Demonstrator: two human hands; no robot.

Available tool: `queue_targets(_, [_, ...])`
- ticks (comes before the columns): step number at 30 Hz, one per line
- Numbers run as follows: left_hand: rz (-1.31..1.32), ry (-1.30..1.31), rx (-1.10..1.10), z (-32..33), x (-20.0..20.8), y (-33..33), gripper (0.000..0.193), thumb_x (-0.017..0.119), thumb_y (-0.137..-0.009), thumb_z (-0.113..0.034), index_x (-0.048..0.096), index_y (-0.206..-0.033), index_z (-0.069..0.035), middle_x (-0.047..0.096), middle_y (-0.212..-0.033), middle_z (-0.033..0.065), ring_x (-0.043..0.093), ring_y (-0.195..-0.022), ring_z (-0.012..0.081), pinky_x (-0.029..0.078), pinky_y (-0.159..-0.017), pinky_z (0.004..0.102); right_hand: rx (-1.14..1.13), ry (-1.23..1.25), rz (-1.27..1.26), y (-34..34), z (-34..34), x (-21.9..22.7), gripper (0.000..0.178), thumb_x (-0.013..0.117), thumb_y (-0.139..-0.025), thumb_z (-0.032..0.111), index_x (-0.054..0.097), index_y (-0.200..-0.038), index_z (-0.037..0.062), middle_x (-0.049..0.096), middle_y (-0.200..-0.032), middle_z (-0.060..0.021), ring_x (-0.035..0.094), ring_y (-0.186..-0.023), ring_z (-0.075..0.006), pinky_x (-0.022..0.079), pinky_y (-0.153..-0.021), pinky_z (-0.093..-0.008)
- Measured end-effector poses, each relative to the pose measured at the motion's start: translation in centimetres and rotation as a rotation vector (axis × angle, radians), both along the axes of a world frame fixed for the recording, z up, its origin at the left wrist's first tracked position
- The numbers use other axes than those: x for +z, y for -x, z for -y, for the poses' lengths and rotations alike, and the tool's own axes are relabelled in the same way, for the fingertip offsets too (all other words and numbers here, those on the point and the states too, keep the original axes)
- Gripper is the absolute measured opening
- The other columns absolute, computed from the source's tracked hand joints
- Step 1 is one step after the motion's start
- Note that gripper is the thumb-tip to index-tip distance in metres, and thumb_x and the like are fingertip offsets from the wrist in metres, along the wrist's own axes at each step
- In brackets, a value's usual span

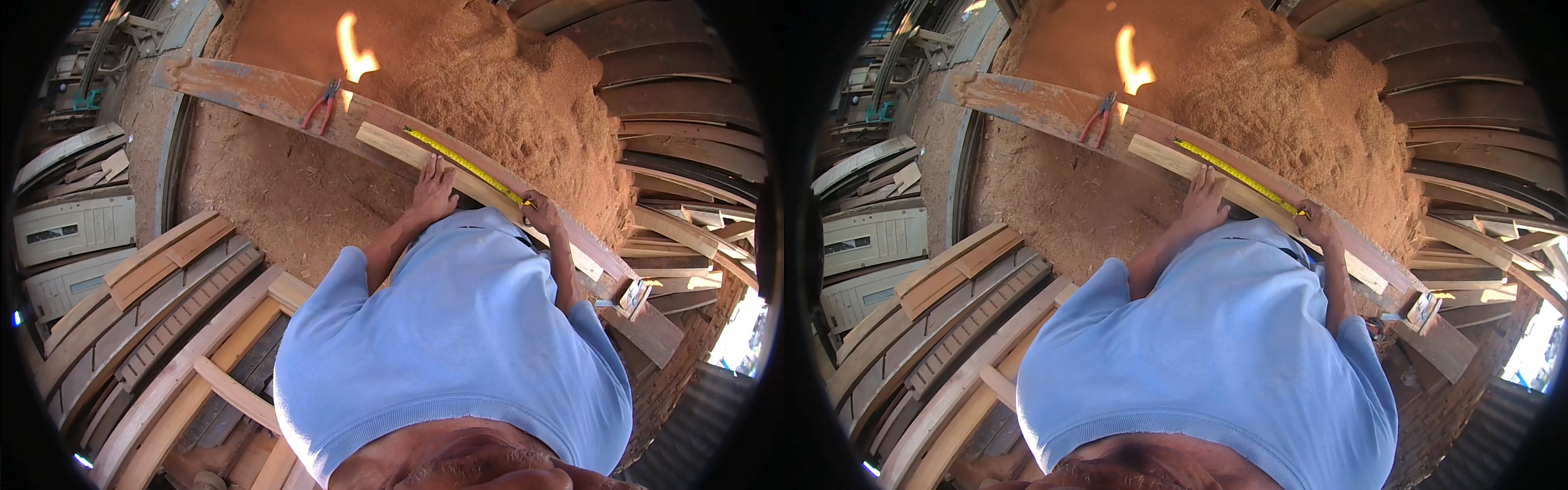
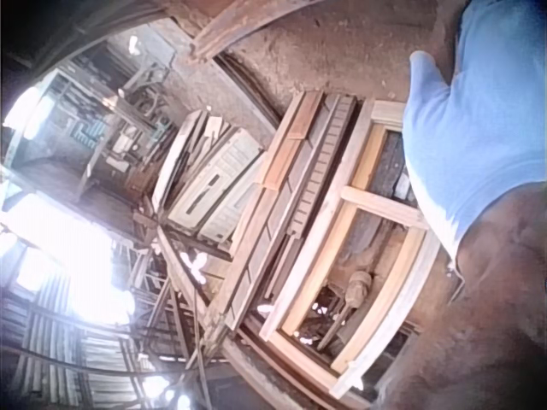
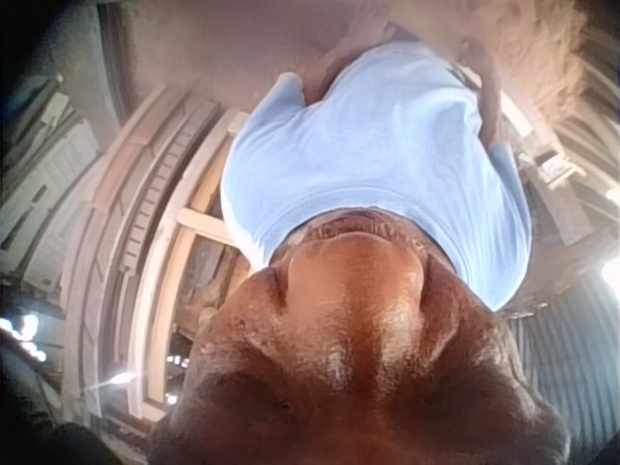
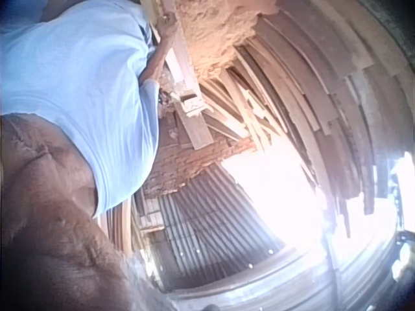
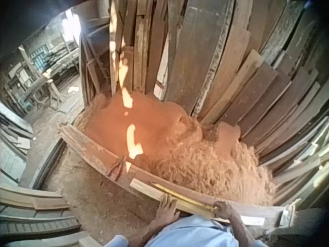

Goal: The person measures a wooden plank with a tape measure and marks it with a pencil. They then use a try square to draw a straight line across the plank.

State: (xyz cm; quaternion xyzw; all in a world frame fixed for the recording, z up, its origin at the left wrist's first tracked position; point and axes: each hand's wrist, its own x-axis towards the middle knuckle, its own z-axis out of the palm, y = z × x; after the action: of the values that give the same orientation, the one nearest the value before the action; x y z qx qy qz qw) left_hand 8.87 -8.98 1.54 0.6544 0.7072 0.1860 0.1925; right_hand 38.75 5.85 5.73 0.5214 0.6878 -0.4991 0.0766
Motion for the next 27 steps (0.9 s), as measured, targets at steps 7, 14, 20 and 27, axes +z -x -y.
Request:
queue_targets(7, [0.078, -0.061, 0.012, -0.5, 1.8, -0.4, 0.070, 0.071, -0.085, -0.029, 0.049, -0.145, -0.003, 0.034, -0.154, 0.0354, 0.027, -0.148, 0.0498, 0.020, -0.123, 0.0588, 0.049, -0.158, -0.074, 0.0, 0.4, -1.7, 0.035, 0.069, -0.086, 0.021, 0.067, -0.118, 0.0042, 0.071, -0.084, -0.0128, 0.069, -0.071, -0.0197, 0.054, -0.069, -0.0375])
queue_targets(14, [-0.009, -0.031, -0.008, -1.1, 2.2, -0.5, 0.072, 0.071, -0.086, -0.027, 0.046, -0.147, 0.001, 0.033, -0.155, 0.0347, 0.026, -0.149, 0.0488, 0.020, -0.123, 0.0565, 0.020, -0.091, -0.123, 0.6, 0.4, -2.9, 0.034, 0.068, -0.086, 0.020, 0.067, -0.116, 0.0030, 0.071, -0.083, -0.0122, 0.069, -0.070, -0.0186, 0.054, -0.068, -0.0370])
queue_targets(20, [-0.026, 0.015, -0.037, -1.3, 1.0, -0.2, 0.071, 0.071, -0.086, -0.027, 0.046, -0.146, 0.004, 0.029, -0.157, 0.0350, 0.023, -0.151, 0.0485, 0.020, -0.124, 0.0552, 0.040, -0.132, -0.135, 0.9, 0.4, -2.5, 0.034, 0.068, -0.086, 0.019, 0.067, -0.115, 0.0011, 0.070, -0.081, -0.0117, 0.067, -0.066, -0.0170, 0.053, -0.065, -0.0364])
queue_targets(27, [-0.019, 0.041, -0.033, -1.5, 0.3, -0.1, 0.069, 0.070, -0.086, -0.027, 0.048, -0.144, 0.004, 0.029, -0.158, 0.0343, 0.022, -0.151, 0.0477, 0.019, -0.125, 0.0546, 0.062, -0.092, -0.035, 0.7, 0.0, -3.2, 0.038, 0.069, -0.087, 0.022, 0.066, -0.119, 0.0013, 0.072, -0.108, -0.0137, 0.067, -0.103, -0.0234, 0.052, -0.092, -0.0380])
